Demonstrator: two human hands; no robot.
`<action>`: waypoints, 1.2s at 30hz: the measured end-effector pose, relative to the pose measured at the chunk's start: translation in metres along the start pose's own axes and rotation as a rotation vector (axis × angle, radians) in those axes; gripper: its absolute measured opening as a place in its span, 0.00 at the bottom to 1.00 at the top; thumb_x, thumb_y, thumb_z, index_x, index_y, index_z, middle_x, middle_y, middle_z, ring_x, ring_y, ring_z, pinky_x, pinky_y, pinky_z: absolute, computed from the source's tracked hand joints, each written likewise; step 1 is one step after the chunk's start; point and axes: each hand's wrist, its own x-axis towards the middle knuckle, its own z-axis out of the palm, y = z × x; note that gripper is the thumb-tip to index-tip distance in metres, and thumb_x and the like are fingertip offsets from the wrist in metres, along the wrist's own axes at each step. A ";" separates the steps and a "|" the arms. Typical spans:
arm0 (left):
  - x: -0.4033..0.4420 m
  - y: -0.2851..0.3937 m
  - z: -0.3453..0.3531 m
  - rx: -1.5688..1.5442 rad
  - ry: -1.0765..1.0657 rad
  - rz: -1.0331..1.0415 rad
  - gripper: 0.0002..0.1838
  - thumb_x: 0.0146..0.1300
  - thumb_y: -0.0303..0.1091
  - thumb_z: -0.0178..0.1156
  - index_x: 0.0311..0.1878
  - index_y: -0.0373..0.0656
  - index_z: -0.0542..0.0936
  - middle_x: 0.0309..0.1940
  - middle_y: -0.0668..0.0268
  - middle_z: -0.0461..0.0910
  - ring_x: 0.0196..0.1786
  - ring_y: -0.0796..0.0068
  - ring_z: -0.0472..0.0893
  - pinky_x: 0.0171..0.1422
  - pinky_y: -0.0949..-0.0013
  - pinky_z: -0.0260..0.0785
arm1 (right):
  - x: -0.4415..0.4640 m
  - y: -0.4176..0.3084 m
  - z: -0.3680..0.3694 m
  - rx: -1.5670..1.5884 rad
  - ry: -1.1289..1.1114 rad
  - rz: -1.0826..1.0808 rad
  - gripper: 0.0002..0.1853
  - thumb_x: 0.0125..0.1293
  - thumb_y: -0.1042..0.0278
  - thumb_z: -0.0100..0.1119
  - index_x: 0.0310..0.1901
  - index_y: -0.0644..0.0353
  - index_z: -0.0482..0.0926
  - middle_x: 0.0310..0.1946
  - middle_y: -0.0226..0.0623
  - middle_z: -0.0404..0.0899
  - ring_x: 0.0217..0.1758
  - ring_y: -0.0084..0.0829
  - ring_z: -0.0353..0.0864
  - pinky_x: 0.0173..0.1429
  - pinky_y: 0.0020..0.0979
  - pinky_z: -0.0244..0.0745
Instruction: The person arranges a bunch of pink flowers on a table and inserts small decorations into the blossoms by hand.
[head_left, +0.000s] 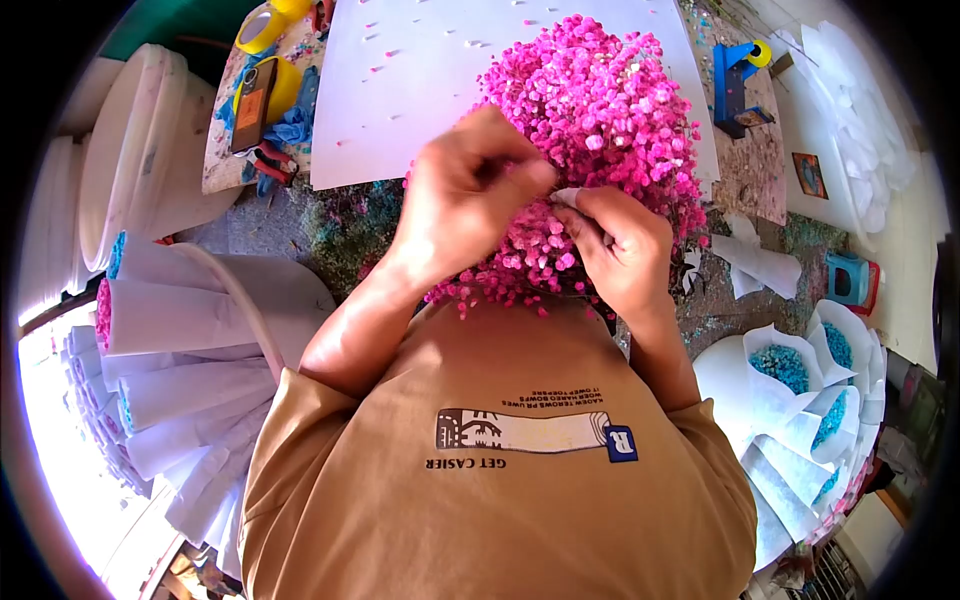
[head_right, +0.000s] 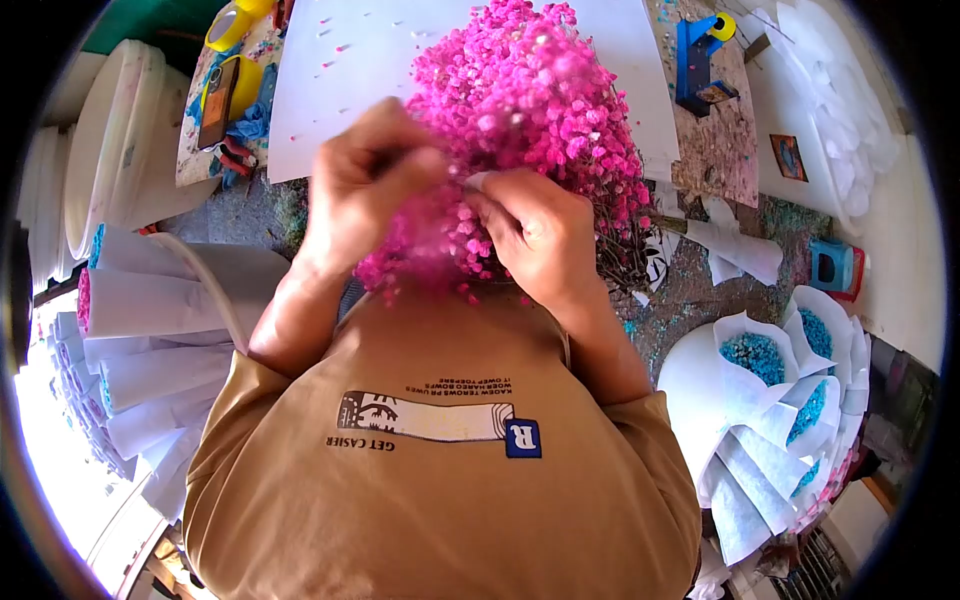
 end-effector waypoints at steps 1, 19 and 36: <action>-0.004 -0.002 -0.003 -0.253 0.137 -0.051 0.05 0.71 0.28 0.65 0.39 0.37 0.81 0.28 0.70 0.75 0.31 0.77 0.76 0.35 0.71 0.67 | -0.001 0.001 0.000 0.001 0.001 0.003 0.10 0.59 0.82 0.72 0.43 0.64 0.87 0.34 0.45 0.86 0.34 0.41 0.89 0.39 0.34 0.82; -0.048 0.002 -0.008 0.295 -0.018 0.037 0.07 0.59 0.23 0.68 0.40 0.38 0.80 0.34 0.59 0.77 0.32 0.58 0.79 0.36 0.61 0.72 | 0.001 0.004 0.005 0.023 -0.023 0.120 0.07 0.62 0.79 0.72 0.42 0.64 0.87 0.36 0.46 0.88 0.37 0.39 0.90 0.42 0.32 0.82; -0.052 -0.005 0.015 0.375 -0.011 0.201 0.07 0.62 0.26 0.66 0.42 0.39 0.81 0.34 0.59 0.78 0.32 0.55 0.82 0.32 0.56 0.73 | 0.002 0.006 0.002 0.015 0.004 0.129 0.08 0.63 0.79 0.71 0.44 0.67 0.86 0.36 0.44 0.88 0.36 0.31 0.89 0.41 0.30 0.81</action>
